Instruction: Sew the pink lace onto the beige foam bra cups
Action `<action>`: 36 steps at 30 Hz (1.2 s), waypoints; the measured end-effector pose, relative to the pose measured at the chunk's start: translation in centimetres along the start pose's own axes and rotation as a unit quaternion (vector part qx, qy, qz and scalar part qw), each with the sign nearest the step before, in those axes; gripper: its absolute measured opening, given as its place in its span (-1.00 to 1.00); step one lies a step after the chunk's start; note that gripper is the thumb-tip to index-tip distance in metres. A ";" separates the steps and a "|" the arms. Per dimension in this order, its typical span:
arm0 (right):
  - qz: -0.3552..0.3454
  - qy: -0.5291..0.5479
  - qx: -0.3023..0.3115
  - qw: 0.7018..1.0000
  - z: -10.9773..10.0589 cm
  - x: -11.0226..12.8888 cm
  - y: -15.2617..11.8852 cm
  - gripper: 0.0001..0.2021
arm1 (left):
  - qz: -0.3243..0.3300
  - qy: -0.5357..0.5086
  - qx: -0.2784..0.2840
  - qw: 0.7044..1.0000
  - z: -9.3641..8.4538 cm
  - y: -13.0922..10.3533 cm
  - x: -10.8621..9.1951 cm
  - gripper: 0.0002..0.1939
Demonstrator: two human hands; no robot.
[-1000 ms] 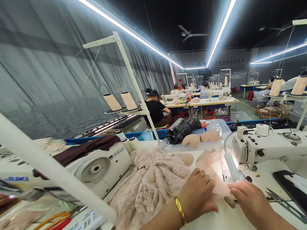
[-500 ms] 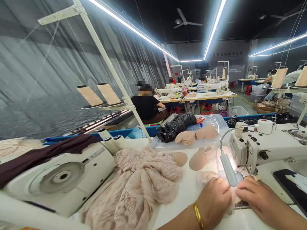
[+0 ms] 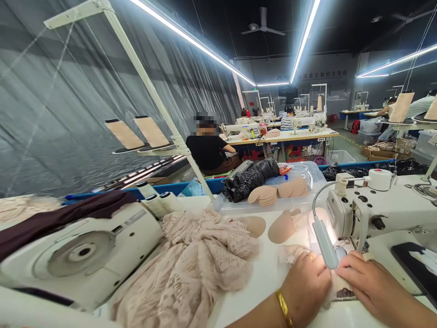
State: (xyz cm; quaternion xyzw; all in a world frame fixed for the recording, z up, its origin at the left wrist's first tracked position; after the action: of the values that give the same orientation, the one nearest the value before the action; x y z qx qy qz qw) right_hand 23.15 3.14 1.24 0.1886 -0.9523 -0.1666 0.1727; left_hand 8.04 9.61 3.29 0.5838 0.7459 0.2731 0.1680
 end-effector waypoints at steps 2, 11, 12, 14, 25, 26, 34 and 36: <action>-0.003 0.000 -0.008 1.000 -0.1 0.0 0.0 -0.59 | -0.001 -0.005 0.002 1.000 -0.2 0.2 -0.1 -0.75; -0.008 0.002 0.004 1.000 -0.1 -0.3 0.2 -0.61 | 0.002 -0.015 0.037 0.999 0.2 -0.1 -0.2 -0.86; -0.004 0.001 0.010 1.000 0.0 -0.4 0.1 -0.61 | 0.001 -0.019 0.041 0.999 0.4 -0.3 -0.1 -0.88; 0.004 -0.009 0.023 1.000 0.4 -0.7 0.0 -0.60 | 0.005 -0.023 0.055 0.998 0.6 -0.4 0.2 -0.89; 0.006 -0.100 0.004 0.995 1.4 -1.6 -0.2 -0.51 | 0.100 -0.086 0.156 0.979 1.7 2.0 3.0 -0.82; 0.008 -0.098 0.006 0.995 1.4 -1.8 -0.2 -0.51 | 0.105 -0.085 0.157 0.978 1.8 2.0 3.2 -0.82; 0.004 -0.122 0.042 0.992 2.3 -2.6 -0.8 -0.47 | 0.139 -0.088 0.138 0.977 2.1 2.3 4.0 -0.82; 0.003 -0.120 0.052 0.991 2.3 -2.4 -0.8 -0.48 | 0.140 -0.076 0.137 0.978 2.1 2.3 3.9 -0.83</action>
State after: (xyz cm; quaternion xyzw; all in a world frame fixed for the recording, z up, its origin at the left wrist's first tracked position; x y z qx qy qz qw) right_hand 24.60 4.04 -1.73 0.1734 -0.9740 -0.1377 0.0471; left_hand 9.99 14.18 3.30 0.7188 0.6723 0.1443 0.1027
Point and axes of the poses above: each hand's wrist, its own y-axis towards the middle knuckle, its own z-axis out of the palm, x = y × z, the point moved 6 cm from there along y, towards the middle knuckle
